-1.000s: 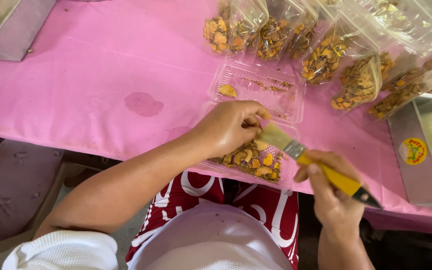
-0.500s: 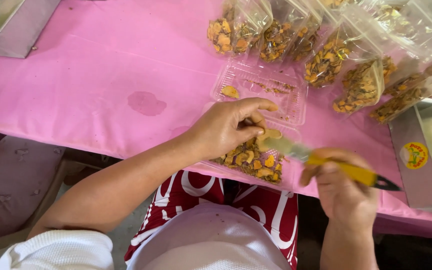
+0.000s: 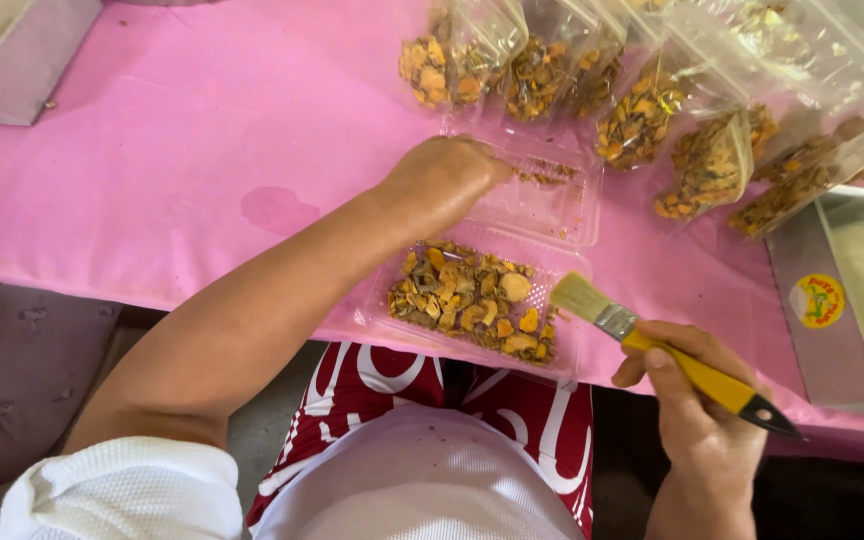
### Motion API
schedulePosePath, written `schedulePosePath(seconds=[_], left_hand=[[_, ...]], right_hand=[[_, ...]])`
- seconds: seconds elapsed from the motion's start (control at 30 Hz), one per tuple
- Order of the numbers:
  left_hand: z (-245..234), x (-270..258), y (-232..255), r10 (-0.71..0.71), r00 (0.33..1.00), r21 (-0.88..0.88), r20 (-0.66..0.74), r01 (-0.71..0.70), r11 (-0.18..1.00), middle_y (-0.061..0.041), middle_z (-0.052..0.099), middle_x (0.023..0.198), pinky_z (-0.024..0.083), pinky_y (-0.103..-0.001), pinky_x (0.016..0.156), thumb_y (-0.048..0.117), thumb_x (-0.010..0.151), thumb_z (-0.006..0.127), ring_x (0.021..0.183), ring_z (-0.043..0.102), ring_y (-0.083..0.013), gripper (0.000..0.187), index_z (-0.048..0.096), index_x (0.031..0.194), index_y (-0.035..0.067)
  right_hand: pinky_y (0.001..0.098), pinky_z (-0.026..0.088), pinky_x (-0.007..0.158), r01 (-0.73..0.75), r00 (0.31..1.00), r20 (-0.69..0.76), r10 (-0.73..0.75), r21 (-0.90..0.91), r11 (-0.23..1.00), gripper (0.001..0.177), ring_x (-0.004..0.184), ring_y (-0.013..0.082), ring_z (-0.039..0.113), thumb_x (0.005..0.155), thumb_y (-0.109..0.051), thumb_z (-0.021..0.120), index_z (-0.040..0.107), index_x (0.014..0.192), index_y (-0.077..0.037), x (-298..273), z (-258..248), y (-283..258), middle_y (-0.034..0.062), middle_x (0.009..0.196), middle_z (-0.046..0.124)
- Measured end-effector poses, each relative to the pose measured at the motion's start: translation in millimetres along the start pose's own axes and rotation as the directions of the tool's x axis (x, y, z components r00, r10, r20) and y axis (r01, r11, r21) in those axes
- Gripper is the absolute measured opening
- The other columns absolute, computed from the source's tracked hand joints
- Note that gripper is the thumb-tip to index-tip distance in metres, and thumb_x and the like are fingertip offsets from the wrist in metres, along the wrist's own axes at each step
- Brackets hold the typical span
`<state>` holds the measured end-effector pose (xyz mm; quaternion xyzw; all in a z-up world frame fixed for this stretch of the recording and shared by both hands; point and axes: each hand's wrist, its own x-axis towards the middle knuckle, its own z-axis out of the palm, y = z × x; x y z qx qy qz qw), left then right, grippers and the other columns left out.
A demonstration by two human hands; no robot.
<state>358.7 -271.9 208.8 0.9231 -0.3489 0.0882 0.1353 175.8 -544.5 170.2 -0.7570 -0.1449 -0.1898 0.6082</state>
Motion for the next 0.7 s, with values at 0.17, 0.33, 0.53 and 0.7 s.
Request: schedulePosePath(seconds=[0.17, 0.33, 0.53, 0.7], left_hand=[[-4, -29, 57, 0.092, 0.985, -0.094, 0.145, -0.079, 0.992, -0.024, 0.073, 0.110, 0.069, -0.037, 0.085, -0.010, 0.097, 0.058, 0.092, 0.077, -0.0250, 0.029, 0.064, 0.070, 0.000], [21, -36, 66, 0.150, 0.947, -0.146, 0.285, -0.112, 0.983, 0.001, 0.036, 0.055, 0.034, -0.033, 0.048, -0.011, 0.070, 0.062, 0.051, 0.040, -0.0131, 0.033, 0.042, 0.055, 0.010], [21, -34, 61, 0.093, 0.973, -0.223, 0.212, -0.044, 0.974, -0.003, 0.064, 0.061, 0.068, -0.032, 0.071, -0.017, 0.086, 0.066, 0.059, 0.070, -0.0135, 0.026, 0.065, 0.069, 0.003], [-16, -38, 72, -0.195, 0.937, -0.447, 0.290, 0.313, 0.838, -0.003, 0.077, 0.077, 0.052, -0.026, 0.053, 0.012, 0.102, 0.059, 0.050, 0.059, -0.0117, 0.020, 0.078, 0.100, 0.012]], right_hand=[[0.0288, 0.059, 0.069, -0.010, 0.996, -0.086, 0.013, 0.035, 0.999, 0.024, 0.066, 0.0234, 0.069, 0.100, -0.008, 0.060, 0.064, 0.114, 0.010, -8, -1, -5, 0.0198, 0.086, 0.068], [0.0292, 0.060, 0.070, -0.018, 0.998, -0.061, 0.020, 0.043, 0.999, 0.021, 0.067, 0.0240, 0.071, 0.098, 0.000, 0.055, 0.065, 0.114, 0.009, -8, 4, -4, 0.0191, 0.088, 0.068], [0.0295, 0.059, 0.071, -0.005, 0.994, -0.111, 0.003, -0.014, 1.000, 0.020, 0.064, 0.0244, 0.069, 0.101, 0.000, 0.054, 0.064, 0.115, 0.012, -10, 2, -10, 0.0211, 0.087, 0.068], [0.0233, 0.061, 0.064, 0.144, 0.989, -0.039, -0.142, 0.055, 0.988, 0.019, 0.065, 0.0193, 0.073, 0.100, -0.006, 0.058, 0.064, 0.115, 0.005, -9, 5, 0, 0.0145, 0.087, 0.070]])
